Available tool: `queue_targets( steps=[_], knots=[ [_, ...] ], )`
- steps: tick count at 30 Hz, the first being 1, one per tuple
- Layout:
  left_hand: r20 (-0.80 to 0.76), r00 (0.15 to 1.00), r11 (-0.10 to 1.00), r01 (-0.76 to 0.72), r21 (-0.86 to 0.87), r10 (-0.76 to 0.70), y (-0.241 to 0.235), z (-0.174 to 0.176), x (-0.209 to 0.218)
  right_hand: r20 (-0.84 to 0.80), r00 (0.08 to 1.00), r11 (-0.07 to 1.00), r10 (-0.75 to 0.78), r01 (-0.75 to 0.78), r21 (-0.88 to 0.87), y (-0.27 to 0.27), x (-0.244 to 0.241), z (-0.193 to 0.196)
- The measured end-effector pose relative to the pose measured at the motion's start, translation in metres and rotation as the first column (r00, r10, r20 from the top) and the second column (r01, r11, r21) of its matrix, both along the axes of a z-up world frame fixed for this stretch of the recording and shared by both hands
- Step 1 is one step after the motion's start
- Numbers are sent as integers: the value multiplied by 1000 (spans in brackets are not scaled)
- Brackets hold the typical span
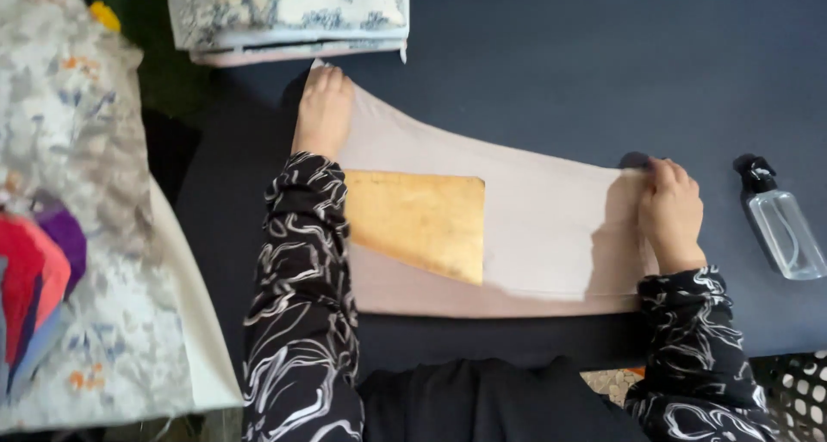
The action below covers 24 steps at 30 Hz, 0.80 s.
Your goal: Folding a beige cloth neatly on a table using a wooden board as a template and a spray bottle for smoothing.
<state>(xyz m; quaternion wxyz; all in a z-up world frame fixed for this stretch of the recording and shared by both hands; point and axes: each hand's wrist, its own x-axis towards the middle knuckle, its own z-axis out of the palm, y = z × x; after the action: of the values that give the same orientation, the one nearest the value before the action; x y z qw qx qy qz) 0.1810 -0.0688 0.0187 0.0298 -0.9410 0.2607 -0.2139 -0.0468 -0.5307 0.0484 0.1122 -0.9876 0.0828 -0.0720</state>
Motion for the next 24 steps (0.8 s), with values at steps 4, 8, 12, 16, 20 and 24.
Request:
queue_targets(
  steps=[4, 8, 12, 16, 20, 24],
  knots=[
    [32, 999, 979, -18, 204, 11, 1, -4, 18, 89, 990, 973, -105, 121, -195, -3, 4, -12],
    [-49, 998, 917, -18, 399, 41, 16, 32, 12, 188, 982, 866, 1, 93, -492, -11, 4, -22],
    [133, 980, 988, 141, 70, -149, 50, 86, -28, 149, 985, 893, -83, 140, -429, -19, 2, -25],
    [209, 944, 962, 269, -43, -255, 77, 135, -98, 162, 983, 942, -86, 133, -307, -21, -4, -23],
    [110, 941, 947, 320, 20, -320, 94, 138, -177, 243, 968, 954, -65, 132, -271, -28, -12, -32],
    [-135, 917, 926, 367, -82, -375, 106, 76, -223, 272, 961, 961, -45, 116, -252, -29, -13, -33]
  ],
)
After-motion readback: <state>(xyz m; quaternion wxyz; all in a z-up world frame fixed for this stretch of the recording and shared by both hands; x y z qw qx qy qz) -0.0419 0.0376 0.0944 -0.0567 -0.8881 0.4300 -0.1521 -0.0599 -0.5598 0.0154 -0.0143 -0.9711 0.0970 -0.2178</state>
